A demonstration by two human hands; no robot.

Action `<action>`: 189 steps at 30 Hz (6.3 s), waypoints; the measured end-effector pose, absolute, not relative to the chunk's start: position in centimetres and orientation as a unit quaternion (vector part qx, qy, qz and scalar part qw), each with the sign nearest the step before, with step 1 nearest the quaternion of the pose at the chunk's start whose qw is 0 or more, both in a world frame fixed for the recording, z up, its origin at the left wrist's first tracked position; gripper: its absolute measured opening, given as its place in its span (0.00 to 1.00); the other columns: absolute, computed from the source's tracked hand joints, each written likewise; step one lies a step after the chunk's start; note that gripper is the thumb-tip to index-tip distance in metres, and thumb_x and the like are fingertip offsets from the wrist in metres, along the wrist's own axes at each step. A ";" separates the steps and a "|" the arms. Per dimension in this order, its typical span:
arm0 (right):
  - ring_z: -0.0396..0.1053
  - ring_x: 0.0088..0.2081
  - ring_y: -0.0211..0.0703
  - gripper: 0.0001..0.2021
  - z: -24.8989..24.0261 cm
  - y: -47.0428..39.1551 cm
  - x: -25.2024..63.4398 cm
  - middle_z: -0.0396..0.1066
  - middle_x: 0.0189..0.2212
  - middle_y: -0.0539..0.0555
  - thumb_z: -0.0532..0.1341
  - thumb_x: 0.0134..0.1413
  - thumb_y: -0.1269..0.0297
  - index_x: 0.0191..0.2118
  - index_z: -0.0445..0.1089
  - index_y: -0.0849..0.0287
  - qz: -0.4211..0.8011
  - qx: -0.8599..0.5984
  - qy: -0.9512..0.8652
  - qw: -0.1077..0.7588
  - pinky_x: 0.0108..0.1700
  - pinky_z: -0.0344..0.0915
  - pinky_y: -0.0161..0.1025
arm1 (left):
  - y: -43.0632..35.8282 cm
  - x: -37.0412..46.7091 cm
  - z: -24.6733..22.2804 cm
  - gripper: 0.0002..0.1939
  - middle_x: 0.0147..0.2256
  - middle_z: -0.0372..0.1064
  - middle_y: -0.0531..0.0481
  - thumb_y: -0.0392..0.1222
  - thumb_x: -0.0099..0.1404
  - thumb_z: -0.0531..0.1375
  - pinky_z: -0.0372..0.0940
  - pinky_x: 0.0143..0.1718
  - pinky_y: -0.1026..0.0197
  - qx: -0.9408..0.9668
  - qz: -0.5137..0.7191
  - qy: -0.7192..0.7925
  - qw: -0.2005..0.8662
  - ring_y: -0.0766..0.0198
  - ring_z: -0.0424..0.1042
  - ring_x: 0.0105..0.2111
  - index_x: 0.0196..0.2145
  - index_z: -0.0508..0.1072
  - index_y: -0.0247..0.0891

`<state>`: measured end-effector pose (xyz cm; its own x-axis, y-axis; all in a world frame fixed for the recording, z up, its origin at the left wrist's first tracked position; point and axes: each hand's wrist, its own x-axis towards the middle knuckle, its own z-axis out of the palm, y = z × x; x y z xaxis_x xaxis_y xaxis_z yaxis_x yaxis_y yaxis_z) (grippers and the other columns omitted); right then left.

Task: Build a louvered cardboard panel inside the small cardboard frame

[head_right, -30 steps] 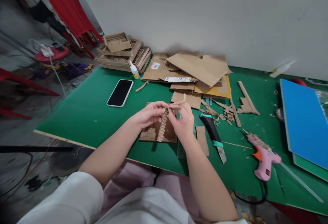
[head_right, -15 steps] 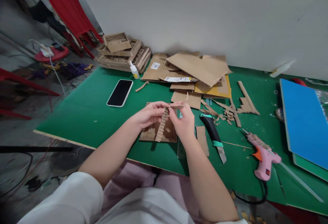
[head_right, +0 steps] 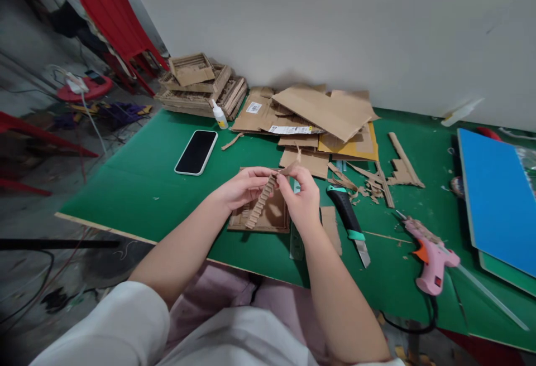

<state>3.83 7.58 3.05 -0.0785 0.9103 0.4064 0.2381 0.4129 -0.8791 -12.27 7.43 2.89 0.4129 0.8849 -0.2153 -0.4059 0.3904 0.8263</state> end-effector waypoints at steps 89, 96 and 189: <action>0.71 0.37 0.41 0.13 0.4 6.9 5.7 0.73 0.34 0.52 0.63 0.42 0.54 0.31 0.72 0.58 0.563 -0.484 -0.507 0.438 0.42 0.69 0.42 | 1.6 -14.9 0.0 0.25 0.47 0.68 0.38 0.49 0.59 0.57 0.60 0.51 0.46 0.551 0.380 0.713 0.208 0.50 0.65 0.51 0.50 0.66 0.33; 0.71 0.41 0.40 0.15 0.8 6.6 5.5 0.73 0.41 0.53 0.65 0.40 0.52 0.31 0.72 0.57 0.612 -0.406 -0.419 0.533 0.44 0.69 0.39 | -0.6 -14.4 4.6 0.25 0.47 0.69 0.44 0.42 0.63 0.55 0.68 0.44 0.58 0.566 0.546 0.606 0.119 0.60 0.71 0.44 0.57 0.56 0.41; 0.54 0.11 0.28 0.17 2.3 7.0 8.2 0.61 0.13 0.42 0.68 0.33 0.56 0.25 0.61 0.59 0.560 -0.479 -0.289 0.611 0.07 0.46 0.27 | -1.7 -16.1 -1.1 0.25 0.59 0.52 0.35 0.48 0.66 0.48 0.52 0.57 0.48 0.755 0.111 0.645 0.030 0.52 0.51 0.60 0.57 0.58 0.32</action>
